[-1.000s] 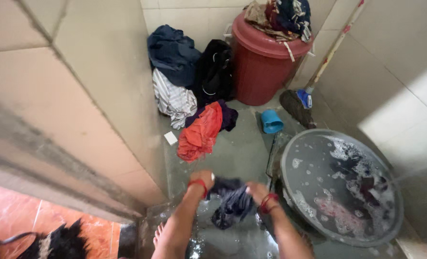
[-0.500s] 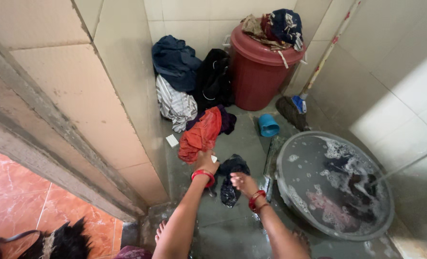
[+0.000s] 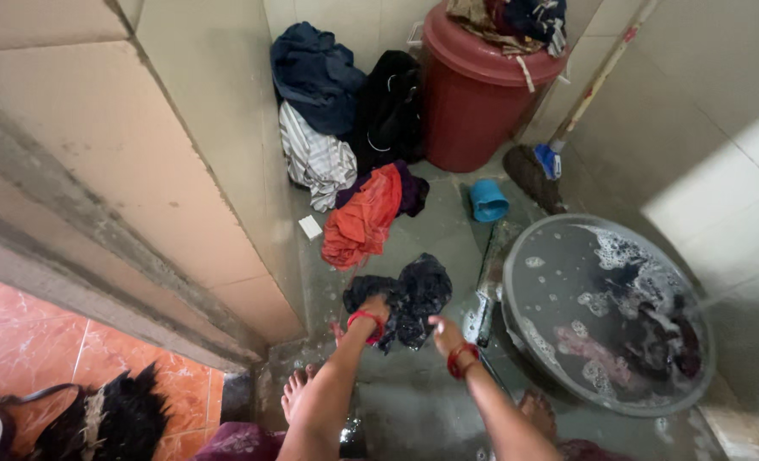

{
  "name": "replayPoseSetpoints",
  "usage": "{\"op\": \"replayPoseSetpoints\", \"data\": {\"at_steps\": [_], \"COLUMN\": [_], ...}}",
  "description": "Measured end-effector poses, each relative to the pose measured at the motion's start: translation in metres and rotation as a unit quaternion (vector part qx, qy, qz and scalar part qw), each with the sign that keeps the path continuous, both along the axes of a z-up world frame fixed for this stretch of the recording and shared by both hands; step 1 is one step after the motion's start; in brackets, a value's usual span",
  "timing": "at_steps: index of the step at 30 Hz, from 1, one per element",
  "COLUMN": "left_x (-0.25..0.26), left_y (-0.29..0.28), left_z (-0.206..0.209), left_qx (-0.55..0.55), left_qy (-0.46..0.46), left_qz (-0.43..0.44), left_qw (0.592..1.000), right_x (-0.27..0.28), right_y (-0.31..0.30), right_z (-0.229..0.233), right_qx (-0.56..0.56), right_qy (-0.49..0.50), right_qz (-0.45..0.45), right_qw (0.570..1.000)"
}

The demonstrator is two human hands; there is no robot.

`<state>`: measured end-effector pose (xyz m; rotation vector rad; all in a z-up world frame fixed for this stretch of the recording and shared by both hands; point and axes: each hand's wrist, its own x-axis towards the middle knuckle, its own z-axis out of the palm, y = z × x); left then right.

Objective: The person hand-washes clothes on a wet tiled floor using a metal basin filled with soapy water. They scrub a dark garment with a brush, rinse it, and then scrub a red garment with the brush before wringing it out.

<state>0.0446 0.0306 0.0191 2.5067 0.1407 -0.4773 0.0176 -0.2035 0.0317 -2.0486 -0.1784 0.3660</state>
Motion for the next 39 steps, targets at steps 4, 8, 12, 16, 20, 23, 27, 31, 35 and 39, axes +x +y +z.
{"op": "replayPoseSetpoints", "data": {"at_steps": [4,8,12,16,20,23,27,31,35,39], "left_x": [-0.017,-0.024,-0.039,-0.044,-0.021,-0.001,0.014,0.005,0.017,0.025], "left_y": [0.005,0.009,0.013,0.039,0.078,0.089,0.073,0.041,0.026,0.052], "left_z": [-0.032,-0.038,-0.055,-0.065,-0.073,-0.074,-0.065,-0.058,-0.077,-0.090], "left_qx": [0.043,0.073,0.139,0.110,0.003,-0.019,-0.169,-0.309,-0.123,0.039], "left_qy": [0.016,-0.017,-0.001,-0.137,-0.218,-0.276,-0.132,0.441,0.229,-0.106], "left_qz": [0.108,0.048,-0.051,0.059,0.305,0.345,0.300,-0.113,-0.073,0.036], "left_qw": [0.993,0.996,0.989,0.983,0.927,0.897,0.930,0.835,0.963,0.993], "right_x": [-0.036,-0.042,-0.022,0.003,0.023,0.045,0.084,0.113,0.135,0.097], "right_y": [-0.003,0.001,0.014,0.011,-0.005,-0.014,0.003,0.010,0.008,0.009], "right_z": [-0.037,-0.060,-0.058,-0.073,-0.090,-0.079,-0.078,-0.072,-0.062,-0.067], "right_qx": [-0.199,-0.266,-0.335,-0.363,-0.312,-0.217,-0.229,-0.128,-0.198,-0.370], "right_qy": [-0.090,-0.137,-0.148,-0.132,-0.051,0.067,-0.130,-0.208,-0.222,-0.045], "right_qz": [0.135,0.175,0.147,0.220,0.378,0.452,0.238,-0.024,0.045,0.084], "right_qw": [0.966,0.938,0.919,0.896,0.870,0.863,0.935,0.969,0.954,0.924]}}
